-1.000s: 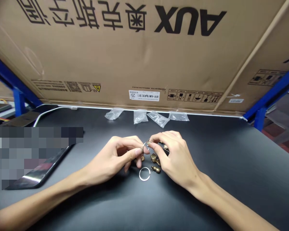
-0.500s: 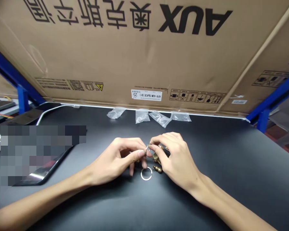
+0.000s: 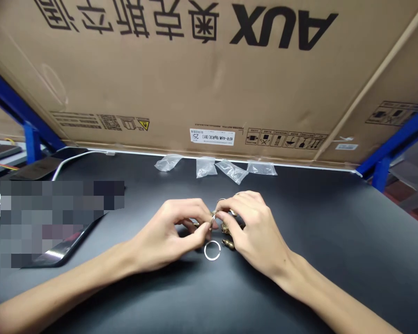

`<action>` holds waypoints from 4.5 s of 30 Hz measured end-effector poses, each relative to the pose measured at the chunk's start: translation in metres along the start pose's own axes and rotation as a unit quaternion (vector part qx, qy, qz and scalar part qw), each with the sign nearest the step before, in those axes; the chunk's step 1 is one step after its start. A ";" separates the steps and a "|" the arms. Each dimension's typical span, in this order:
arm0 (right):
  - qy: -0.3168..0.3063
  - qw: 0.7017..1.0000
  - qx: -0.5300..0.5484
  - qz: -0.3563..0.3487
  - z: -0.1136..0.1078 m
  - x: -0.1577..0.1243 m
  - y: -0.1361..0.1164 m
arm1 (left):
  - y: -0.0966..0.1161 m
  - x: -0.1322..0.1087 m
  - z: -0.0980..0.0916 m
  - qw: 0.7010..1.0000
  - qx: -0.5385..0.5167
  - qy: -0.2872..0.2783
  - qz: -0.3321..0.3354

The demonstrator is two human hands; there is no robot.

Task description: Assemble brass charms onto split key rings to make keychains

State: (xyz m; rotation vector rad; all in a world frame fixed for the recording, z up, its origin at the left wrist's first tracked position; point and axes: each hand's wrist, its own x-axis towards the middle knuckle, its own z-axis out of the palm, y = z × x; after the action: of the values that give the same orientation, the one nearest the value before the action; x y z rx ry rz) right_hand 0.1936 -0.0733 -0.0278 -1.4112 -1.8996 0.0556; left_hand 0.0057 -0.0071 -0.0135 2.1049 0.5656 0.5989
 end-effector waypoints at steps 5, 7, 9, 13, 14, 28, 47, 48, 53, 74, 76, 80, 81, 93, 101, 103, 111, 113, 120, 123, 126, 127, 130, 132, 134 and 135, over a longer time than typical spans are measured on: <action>-0.009 0.998 -0.013 0.060 -0.003 0.003 0.004 | -0.005 0.005 -0.011 0.993 0.016 0.117 0.006; -0.035 0.999 -0.019 0.037 -0.002 0.003 0.005 | -0.008 0.008 -0.018 0.986 -0.008 0.168 -0.009; -0.076 0.997 -0.023 -0.008 0.001 0.003 0.005 | -0.010 0.011 -0.023 0.981 -0.049 0.184 -0.023; -0.142 0.986 -0.050 -0.068 0.007 0.002 0.006 | -0.015 0.013 -0.021 0.978 -0.097 0.175 -0.053; -0.144 0.985 -0.058 -0.073 0.007 0.002 0.006 | -0.016 0.013 -0.020 0.978 -0.095 0.174 -0.058; -0.148 0.977 -0.102 -0.114 0.001 0.003 0.008 | -0.016 0.010 -0.014 0.984 -0.049 0.151 -0.077; -0.126 0.986 -0.083 -0.077 -0.004 0.004 0.008 | -0.025 0.009 -0.008 0.971 0.221 0.092 0.020; -0.136 0.981 -0.097 -0.094 -0.003 0.004 0.009 | -0.025 0.009 -0.008 0.970 0.221 0.100 0.021; -0.150 0.965 -0.156 -0.150 0.001 0.002 0.012 | -0.024 0.009 -0.008 0.966 0.229 0.112 0.031; -0.019 0.997 -0.054 -0.057 -0.002 0.000 -0.001 | -0.023 0.005 -0.004 0.951 0.265 0.076 0.139; 0.011 0.989 -0.086 -0.121 -0.001 -0.001 0.000 | -0.021 0.004 -0.003 0.962 0.239 0.079 0.105; 0.051 0.949 -0.204 -0.233 0.001 0.001 0.000 | -0.015 0.002 0.002 0.990 0.109 0.087 0.007; 0.052 0.939 -0.227 -0.253 0.000 0.001 -0.001 | -0.013 0.002 0.003 0.993 0.072 0.089 -0.014; -0.074 0.982 -0.090 -0.147 0.007 0.000 0.000 | -0.010 0.012 -0.016 0.965 -0.047 0.253 -0.048; -0.132 0.977 -0.082 -0.143 0.012 -0.002 -0.001 | -0.010 0.010 -0.014 0.968 -0.053 0.241 -0.041; -0.124 0.980 -0.086 -0.131 0.011 -0.002 0.000 | -0.011 0.010 -0.013 0.970 -0.052 0.233 -0.041; -0.092 0.982 -0.103 -0.130 0.009 -0.003 0.002 | -0.007 0.009 -0.010 0.977 -0.017 0.208 -0.046; -0.059 0.993 -0.064 -0.077 0.004 -0.001 -0.001 | -0.008 0.008 -0.009 0.980 0.006 0.197 -0.037; 0.022 0.980 0.112 0.163 -0.008 0.007 -0.016 | -0.014 0.003 -0.001 0.982 0.105 0.153 0.028; 0.021 0.977 0.131 0.167 -0.007 0.006 -0.016 | -0.016 0.001 0.003 0.980 0.138 0.137 0.050; 0.021 0.986 0.110 0.124 -0.004 0.003 -0.014 | -0.016 0.001 0.004 0.980 0.139 0.134 0.049; 0.024 0.991 0.094 0.092 -0.003 0.002 -0.013 | -0.016 0.001 0.004 0.981 0.135 0.135 0.045; 0.046 0.998 0.020 -0.049 0.001 -0.001 -0.008 | -0.013 0.001 0.004 0.986 0.098 0.130 0.025; 0.046 0.989 -0.039 -0.138 0.002 -0.002 -0.005 | -0.010 0.001 0.003 0.990 0.051 0.131 -0.002; 0.039 0.979 -0.081 -0.180 0.002 -0.002 -0.002 | -0.007 0.001 0.001 0.989 -0.004 0.143 -0.029; 0.036 0.978 -0.091 -0.184 0.001 -0.001 -0.001 | -0.006 0.002 0.000 0.987 -0.029 0.153 -0.040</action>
State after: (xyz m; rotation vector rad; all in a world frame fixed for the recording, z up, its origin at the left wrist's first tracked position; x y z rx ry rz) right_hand 0.1926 -0.0745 -0.0284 -1.1356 -2.1163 -0.3510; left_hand 0.0060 -0.0027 -0.0183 1.9375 0.7913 0.8903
